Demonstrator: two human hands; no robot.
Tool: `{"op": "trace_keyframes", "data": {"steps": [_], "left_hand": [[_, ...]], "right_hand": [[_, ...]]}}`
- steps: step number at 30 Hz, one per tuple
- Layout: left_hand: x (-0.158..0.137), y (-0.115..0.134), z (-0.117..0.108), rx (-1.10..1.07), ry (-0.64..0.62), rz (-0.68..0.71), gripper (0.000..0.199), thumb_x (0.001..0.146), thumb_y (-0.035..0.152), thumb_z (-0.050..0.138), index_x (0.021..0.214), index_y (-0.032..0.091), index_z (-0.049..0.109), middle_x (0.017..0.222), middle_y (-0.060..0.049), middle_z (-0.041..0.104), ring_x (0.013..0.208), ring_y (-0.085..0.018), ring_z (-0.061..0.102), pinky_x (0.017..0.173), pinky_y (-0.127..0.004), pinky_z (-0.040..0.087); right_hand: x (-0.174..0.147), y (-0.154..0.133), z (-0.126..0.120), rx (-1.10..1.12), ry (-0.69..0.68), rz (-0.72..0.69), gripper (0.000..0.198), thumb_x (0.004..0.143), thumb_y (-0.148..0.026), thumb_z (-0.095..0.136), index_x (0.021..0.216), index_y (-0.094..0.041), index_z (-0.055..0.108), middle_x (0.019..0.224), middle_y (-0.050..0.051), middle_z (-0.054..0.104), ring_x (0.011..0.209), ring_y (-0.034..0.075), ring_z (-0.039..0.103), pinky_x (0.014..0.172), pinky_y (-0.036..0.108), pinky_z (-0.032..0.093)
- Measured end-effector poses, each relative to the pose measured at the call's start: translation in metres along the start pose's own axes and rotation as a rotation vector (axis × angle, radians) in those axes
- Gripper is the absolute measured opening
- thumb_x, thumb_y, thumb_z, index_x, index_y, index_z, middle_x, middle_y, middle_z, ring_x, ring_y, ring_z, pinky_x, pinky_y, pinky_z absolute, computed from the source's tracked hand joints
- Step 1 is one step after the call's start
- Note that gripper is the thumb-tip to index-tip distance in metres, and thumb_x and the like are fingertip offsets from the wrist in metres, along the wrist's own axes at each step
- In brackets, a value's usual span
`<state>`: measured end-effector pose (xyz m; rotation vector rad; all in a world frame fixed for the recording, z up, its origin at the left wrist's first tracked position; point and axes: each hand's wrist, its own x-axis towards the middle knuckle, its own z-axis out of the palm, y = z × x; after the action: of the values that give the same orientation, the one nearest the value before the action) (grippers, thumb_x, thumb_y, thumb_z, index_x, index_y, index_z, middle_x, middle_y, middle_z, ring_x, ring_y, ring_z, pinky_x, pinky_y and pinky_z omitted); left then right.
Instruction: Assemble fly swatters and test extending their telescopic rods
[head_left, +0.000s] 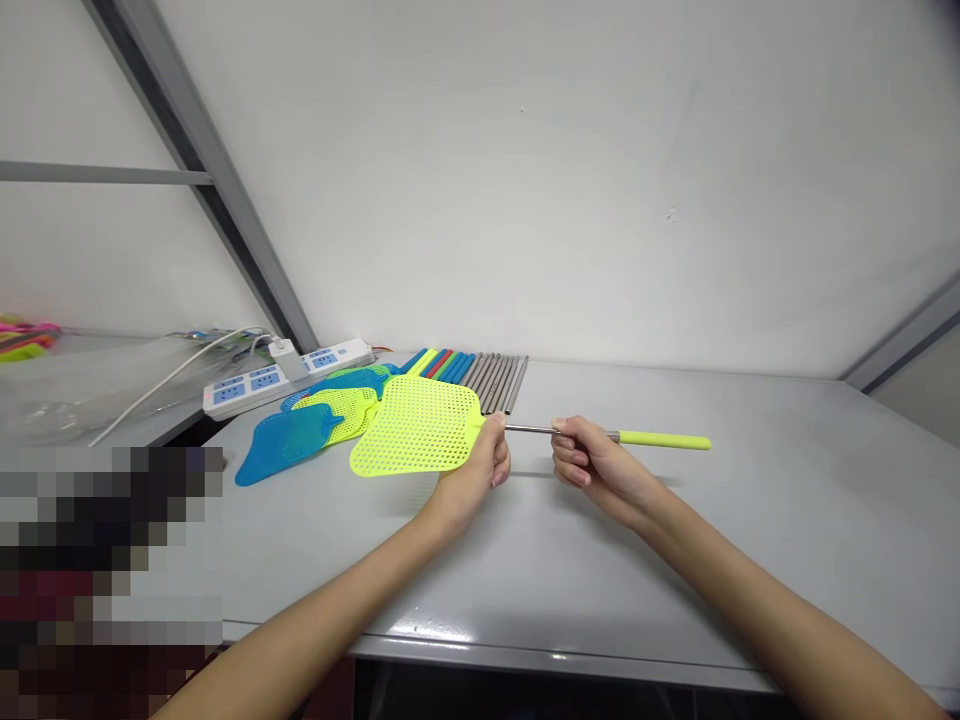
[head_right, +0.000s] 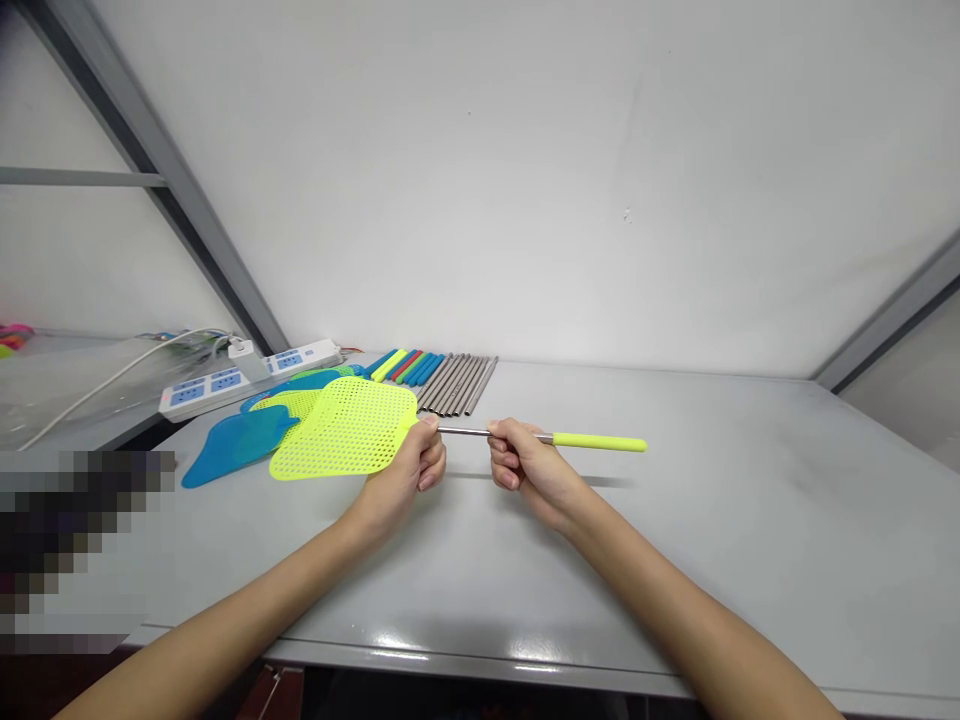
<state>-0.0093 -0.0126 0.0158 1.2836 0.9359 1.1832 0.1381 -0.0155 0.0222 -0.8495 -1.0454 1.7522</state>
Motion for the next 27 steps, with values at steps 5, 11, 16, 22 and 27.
{"op": "trace_keyframes", "data": {"steps": [5,11,16,22,27], "left_hand": [[-0.001,0.003,-0.004,0.12,-0.007,0.054,0.038,0.079,0.037,0.033,0.047,0.018,0.024,0.038,0.007,0.024,0.034,-0.005,0.025,0.04,-0.022,0.023],[0.0,-0.008,-0.001,-0.023,0.049,-0.014,0.035,0.076,0.037,0.036,0.05,0.019,0.022,0.042,0.008,0.02,0.035,-0.005,0.025,0.039,-0.021,0.022],[-0.001,-0.017,0.002,-0.068,0.087,-0.09,0.035,0.077,0.04,0.035,0.052,0.018,0.024,0.044,0.008,0.021,0.036,-0.005,0.026,0.041,-0.021,0.024],[-0.003,-0.018,0.003,-0.077,0.108,-0.12,0.037,0.076,0.045,0.034,0.052,0.018,0.024,0.043,0.007,0.022,0.036,-0.005,0.026,0.04,-0.021,0.024],[-0.005,-0.024,0.005,-0.107,0.133,-0.19,0.036,0.075,0.044,0.037,0.053,0.018,0.026,0.043,0.008,0.023,0.035,-0.004,0.026,0.039,-0.02,0.023]], "right_hand": [[-0.002,0.001,0.001,0.039,-0.021,0.01,0.028,0.073,-0.029,0.046,0.052,-0.017,0.031,0.046,-0.007,0.022,0.037,0.004,0.024,0.042,0.022,0.019],[0.001,0.007,0.001,0.027,0.006,0.041,0.028,0.072,-0.033,0.049,0.054,-0.017,0.033,0.046,-0.007,0.026,0.038,0.005,0.026,0.042,0.021,0.02],[0.002,0.01,0.0,0.079,0.009,0.098,0.029,0.071,-0.035,0.051,0.055,-0.017,0.035,0.047,-0.006,0.028,0.04,0.005,0.027,0.043,0.021,0.022],[0.003,0.013,-0.002,0.103,0.012,0.135,0.028,0.07,-0.035,0.051,0.056,-0.016,0.037,0.047,-0.006,0.029,0.041,0.005,0.027,0.044,0.021,0.023],[0.005,0.02,-0.007,0.088,0.033,0.171,0.029,0.07,-0.037,0.051,0.055,-0.017,0.037,0.046,-0.006,0.029,0.041,0.006,0.028,0.044,0.022,0.023]]}}
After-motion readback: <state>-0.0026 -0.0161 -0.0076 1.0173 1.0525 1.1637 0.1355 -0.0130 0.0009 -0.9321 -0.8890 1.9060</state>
